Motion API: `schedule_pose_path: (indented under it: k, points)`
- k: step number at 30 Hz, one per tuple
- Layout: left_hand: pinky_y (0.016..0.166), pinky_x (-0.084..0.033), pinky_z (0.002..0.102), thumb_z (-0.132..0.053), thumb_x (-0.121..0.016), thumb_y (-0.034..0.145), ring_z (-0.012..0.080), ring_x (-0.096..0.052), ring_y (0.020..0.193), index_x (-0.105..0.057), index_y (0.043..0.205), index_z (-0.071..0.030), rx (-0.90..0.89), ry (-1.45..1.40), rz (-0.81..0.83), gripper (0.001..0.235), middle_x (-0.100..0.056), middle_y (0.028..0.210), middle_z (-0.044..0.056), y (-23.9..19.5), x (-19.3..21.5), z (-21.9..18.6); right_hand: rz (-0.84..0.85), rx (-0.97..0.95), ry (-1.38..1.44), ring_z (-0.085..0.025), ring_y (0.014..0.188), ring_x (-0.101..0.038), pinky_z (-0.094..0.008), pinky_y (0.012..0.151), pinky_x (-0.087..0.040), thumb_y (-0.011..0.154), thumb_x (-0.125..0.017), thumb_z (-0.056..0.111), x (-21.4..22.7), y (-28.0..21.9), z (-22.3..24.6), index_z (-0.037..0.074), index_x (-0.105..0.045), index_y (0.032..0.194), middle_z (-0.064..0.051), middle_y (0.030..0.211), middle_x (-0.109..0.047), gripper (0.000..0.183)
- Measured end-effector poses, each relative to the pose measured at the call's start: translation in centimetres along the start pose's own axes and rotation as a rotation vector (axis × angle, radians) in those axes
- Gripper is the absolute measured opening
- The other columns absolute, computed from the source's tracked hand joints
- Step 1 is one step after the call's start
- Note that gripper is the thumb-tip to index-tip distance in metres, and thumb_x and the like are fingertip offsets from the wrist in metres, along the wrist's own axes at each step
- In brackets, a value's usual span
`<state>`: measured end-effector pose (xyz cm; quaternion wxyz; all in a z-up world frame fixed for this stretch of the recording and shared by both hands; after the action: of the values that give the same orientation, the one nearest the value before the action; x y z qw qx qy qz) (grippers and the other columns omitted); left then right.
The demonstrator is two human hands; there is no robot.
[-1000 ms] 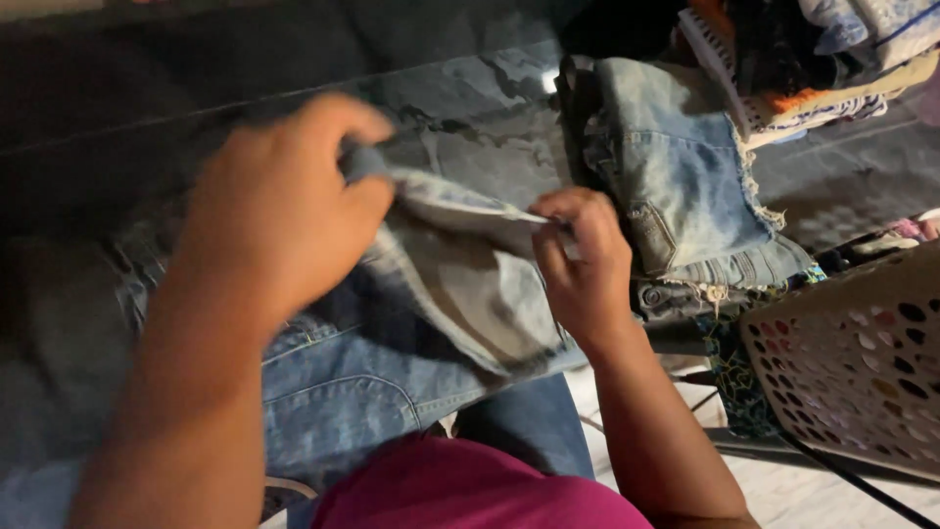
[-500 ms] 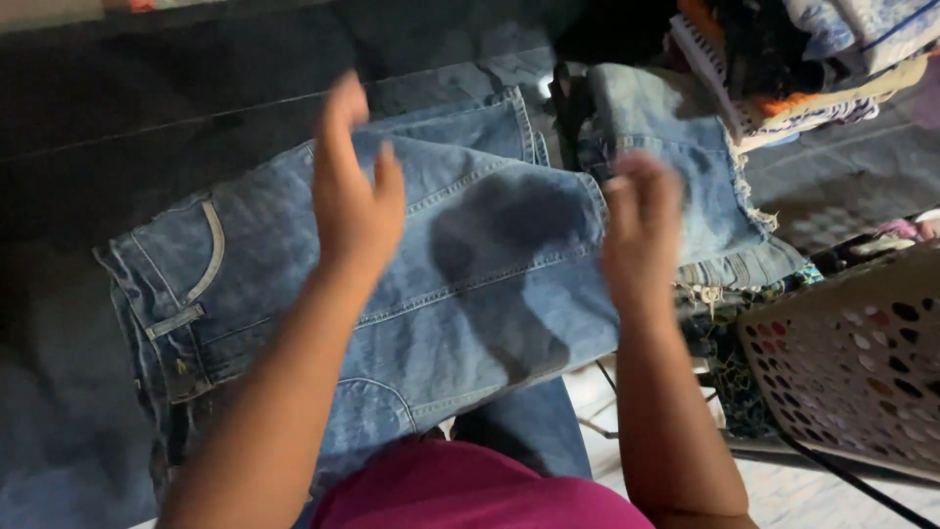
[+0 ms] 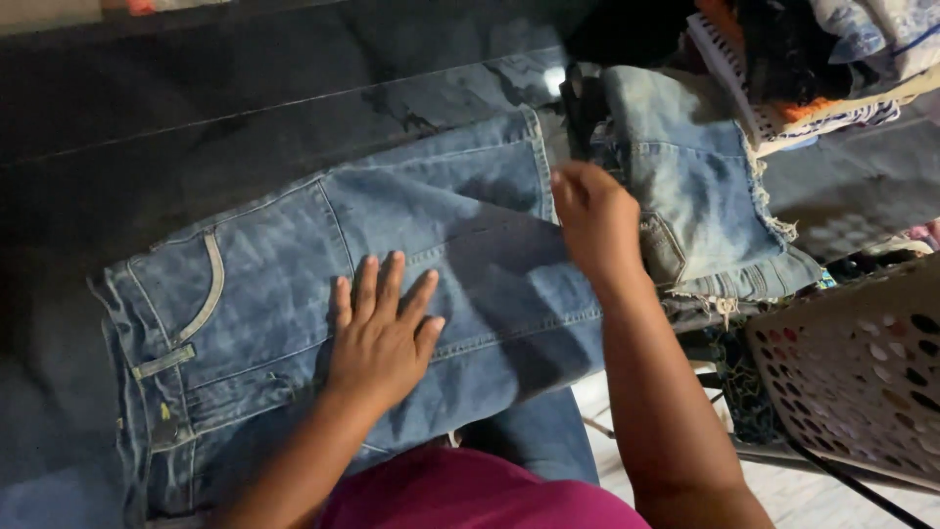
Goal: The person folds a pair of light blue denim shorts and a pair of blue jeans on a dark countertop. They then fold a black and white checkered garment. The folded items are placed into a pile on the counter.
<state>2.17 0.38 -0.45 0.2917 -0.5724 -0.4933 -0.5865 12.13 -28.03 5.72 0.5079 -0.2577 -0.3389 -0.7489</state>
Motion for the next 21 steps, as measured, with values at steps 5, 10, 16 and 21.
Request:
schedule_pose_path:
  k: [5, 10, 16, 21]
  points:
    - [0.124, -0.002, 0.063, -0.059, -0.033, 0.105, 0.0402, -0.018, 0.156, -0.044, 0.155, -0.038, 0.021, -0.052, 0.146, 0.056, -0.029, 0.168, 0.014, 0.0, 0.7, -0.2, 0.024, -0.056, -0.280, -0.044, 0.105, -0.067, -0.057, 0.091, -0.054, 0.092, -0.074, 0.055, -8.3, 6.8, -5.5, 0.014, -0.075, 0.117, -0.016, 0.108, -0.069, 0.048]
    - [0.122, -0.004, 0.065, -0.057, -0.034, 0.104, 0.0420, -0.015, 0.155, -0.040, 0.156, -0.042, 0.021, -0.069, 0.243, 0.055, -0.023, 0.169, 0.014, 0.3, 0.6, 0.1, -0.153, 0.060, -0.352, -0.044, 0.103, -0.063, -0.058, 0.084, -0.056, 0.095, -0.076, 0.042, -8.6, 11.7, -1.5, 0.013, -0.070, 0.113, -0.014, 0.107, -0.062, 0.035]
    - [0.121, -0.006, 0.063, -0.056, -0.037, 0.107, 0.0427, -0.023, 0.153, -0.052, 0.151, -0.040, -0.047, -0.123, -0.005, 0.049, -0.032, 0.165, 0.016, 0.1, 1.2, 0.0, -0.257, 0.212, -0.312, -0.042, 0.082, -0.068, -0.056, 0.063, -0.056, 0.095, -0.072, 0.045, -12.8, 16.0, -4.2, 0.016, -0.070, 0.095, -0.011, 0.086, -0.062, 0.029]
    - [0.112, -0.028, 0.069, -0.047, -0.066, 0.088, 0.0434, -0.038, 0.144, -0.066, 0.135, -0.037, -0.024, -0.146, -0.053, 0.048, -0.049, 0.153, 0.013, 1.2, 3.2, -0.2, -0.298, 0.223, -0.204, -0.048, 0.097, -0.064, -0.060, 0.081, -0.048, 0.092, -0.063, 0.022, -12.3, 16.3, -4.3, 0.012, -0.062, 0.131, -0.022, 0.107, -0.070, 0.040]
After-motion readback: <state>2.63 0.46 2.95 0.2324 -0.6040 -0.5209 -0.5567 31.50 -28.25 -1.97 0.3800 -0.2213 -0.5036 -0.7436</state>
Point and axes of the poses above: each hand's wrist, its own y-axis towards the middle knuckle, its own x-axis out of the back of the hand, z = x × y, the point moved 7 cm from there along y, towards the middle knuckle
